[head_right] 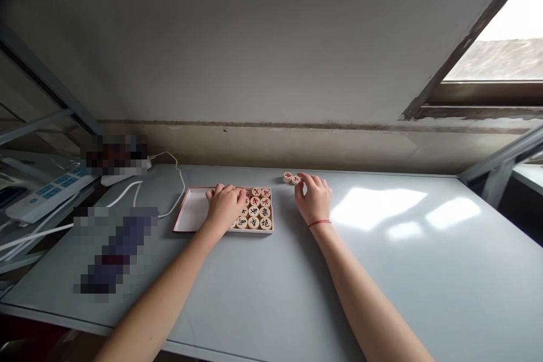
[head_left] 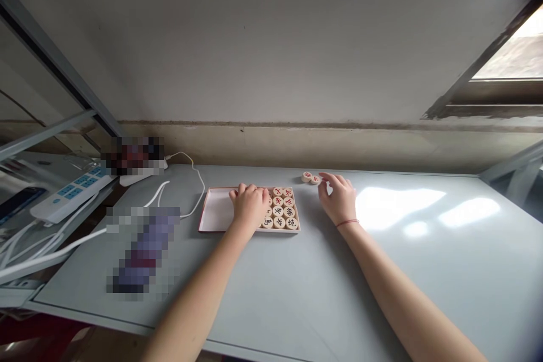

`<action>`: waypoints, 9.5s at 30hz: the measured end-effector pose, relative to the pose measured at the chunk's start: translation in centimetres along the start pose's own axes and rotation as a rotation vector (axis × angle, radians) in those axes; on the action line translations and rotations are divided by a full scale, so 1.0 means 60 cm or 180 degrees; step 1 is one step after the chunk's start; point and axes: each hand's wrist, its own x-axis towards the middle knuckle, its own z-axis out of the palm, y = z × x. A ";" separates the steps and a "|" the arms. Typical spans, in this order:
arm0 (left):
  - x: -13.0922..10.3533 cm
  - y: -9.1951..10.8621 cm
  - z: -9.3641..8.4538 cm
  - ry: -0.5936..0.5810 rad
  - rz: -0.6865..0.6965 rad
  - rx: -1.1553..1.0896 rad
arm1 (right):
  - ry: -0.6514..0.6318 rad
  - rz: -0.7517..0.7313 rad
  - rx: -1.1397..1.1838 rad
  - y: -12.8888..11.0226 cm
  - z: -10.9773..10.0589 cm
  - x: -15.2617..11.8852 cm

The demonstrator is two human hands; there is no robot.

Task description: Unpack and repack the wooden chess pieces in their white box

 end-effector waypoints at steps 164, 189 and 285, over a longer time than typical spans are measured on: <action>-0.018 0.006 -0.001 0.0605 0.1125 -0.1529 | -0.0188 -0.1535 0.1361 -0.117 -0.028 -0.027; -0.015 -0.003 -0.006 0.0765 0.1242 -0.1513 | -0.0082 0.0668 0.0212 0.069 -0.004 0.033; -0.035 0.018 -0.012 0.0472 0.0615 -0.2174 | 0.0321 -0.0408 0.0670 -0.032 -0.037 0.000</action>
